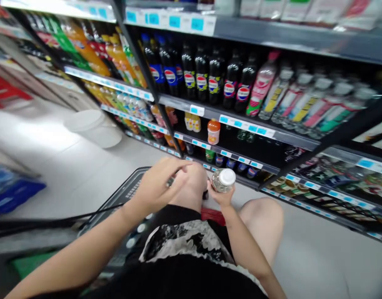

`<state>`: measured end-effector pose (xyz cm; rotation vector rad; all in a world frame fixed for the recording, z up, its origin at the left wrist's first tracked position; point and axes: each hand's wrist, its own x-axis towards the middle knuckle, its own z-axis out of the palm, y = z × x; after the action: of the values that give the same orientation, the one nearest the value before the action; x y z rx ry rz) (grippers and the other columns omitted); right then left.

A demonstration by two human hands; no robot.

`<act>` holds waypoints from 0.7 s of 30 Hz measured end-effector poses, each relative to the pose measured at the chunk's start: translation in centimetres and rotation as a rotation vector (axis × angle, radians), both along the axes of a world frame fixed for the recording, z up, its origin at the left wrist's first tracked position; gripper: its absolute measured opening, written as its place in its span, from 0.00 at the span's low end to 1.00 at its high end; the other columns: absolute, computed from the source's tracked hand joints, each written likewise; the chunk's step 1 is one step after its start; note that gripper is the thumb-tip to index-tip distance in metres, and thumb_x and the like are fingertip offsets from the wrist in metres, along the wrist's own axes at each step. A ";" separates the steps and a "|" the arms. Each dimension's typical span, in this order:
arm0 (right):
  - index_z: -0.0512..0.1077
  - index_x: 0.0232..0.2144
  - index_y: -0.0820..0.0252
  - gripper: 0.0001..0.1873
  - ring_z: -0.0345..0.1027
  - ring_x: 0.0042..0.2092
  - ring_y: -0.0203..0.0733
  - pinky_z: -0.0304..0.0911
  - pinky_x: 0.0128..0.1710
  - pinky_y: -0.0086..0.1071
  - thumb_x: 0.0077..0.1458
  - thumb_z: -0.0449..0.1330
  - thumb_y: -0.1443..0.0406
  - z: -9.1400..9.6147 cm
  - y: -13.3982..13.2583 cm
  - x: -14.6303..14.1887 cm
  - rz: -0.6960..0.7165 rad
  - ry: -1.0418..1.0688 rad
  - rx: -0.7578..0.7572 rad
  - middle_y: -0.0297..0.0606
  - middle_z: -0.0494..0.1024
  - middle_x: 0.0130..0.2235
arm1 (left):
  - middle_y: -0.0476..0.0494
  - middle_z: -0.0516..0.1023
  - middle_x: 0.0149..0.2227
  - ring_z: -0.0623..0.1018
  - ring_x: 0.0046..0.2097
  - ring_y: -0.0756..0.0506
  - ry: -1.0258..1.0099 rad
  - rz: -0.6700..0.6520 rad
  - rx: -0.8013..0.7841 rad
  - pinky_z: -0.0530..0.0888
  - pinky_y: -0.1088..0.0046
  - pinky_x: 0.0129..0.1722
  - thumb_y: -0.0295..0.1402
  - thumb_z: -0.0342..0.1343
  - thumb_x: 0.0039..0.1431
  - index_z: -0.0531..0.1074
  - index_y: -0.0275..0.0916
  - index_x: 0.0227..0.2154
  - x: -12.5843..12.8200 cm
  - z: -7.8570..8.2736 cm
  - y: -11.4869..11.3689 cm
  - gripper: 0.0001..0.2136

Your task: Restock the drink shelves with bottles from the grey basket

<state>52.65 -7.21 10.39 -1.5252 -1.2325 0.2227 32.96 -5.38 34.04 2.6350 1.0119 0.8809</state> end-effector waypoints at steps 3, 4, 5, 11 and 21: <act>0.73 0.44 0.60 0.27 0.75 0.49 0.58 0.72 0.51 0.48 0.42 0.67 0.53 1.6 -0.1 1.8 -0.079 0.059 -0.125 0.49 0.80 0.42 | 0.44 0.78 0.39 0.75 0.41 0.42 -0.120 0.094 0.016 0.72 0.64 0.42 0.35 0.50 0.65 0.72 0.43 0.47 -0.4 0.7 -0.4 0.11; 0.73 0.43 0.60 0.27 0.74 0.50 0.58 0.71 0.52 0.48 0.42 0.67 0.53 2.2 -0.2 2.3 -0.096 0.081 -0.160 0.49 0.80 0.42 | 0.44 0.78 0.40 0.75 0.42 0.42 -0.153 0.109 0.010 0.72 0.63 0.42 0.35 0.51 0.65 0.73 0.44 0.46 -0.2 0.7 -0.4 0.10; 0.73 0.42 0.60 0.26 0.74 0.50 0.58 0.70 0.53 0.48 0.43 0.67 0.52 2.6 -0.3 2.6 -0.112 0.109 -0.180 0.50 0.80 0.42 | 0.43 0.78 0.41 0.75 0.43 0.41 -0.181 0.118 -0.002 0.72 0.62 0.43 0.35 0.51 0.64 0.73 0.45 0.46 0.2 0.7 -0.4 0.10; 0.72 0.31 0.59 0.22 0.76 0.39 0.55 0.71 0.48 0.49 0.45 0.64 0.46 4.6 -0.5 3.1 -0.297 0.339 -0.065 0.49 0.81 0.36 | 0.42 0.76 0.46 0.73 0.50 0.41 -0.358 0.019 -0.203 0.72 0.62 0.49 0.38 0.51 0.65 0.75 0.43 0.43 7.1 -0.7 0.5 0.10; 0.68 0.52 0.61 0.36 0.75 0.48 0.53 0.69 0.52 0.46 0.42 0.72 0.54 10.4 -0.3 11.0 -0.321 0.486 -0.023 0.47 0.78 0.48 | 0.36 0.81 0.35 0.79 0.43 0.37 -0.719 -0.427 -1.521 0.71 0.61 0.48 0.59 0.52 0.56 0.78 0.35 0.32 27.2 -7.8 8.7 0.28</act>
<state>63.62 -7.47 20.78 -1.5473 -0.5970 0.3691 60.12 3.33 26.21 1.0286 0.4752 0.4840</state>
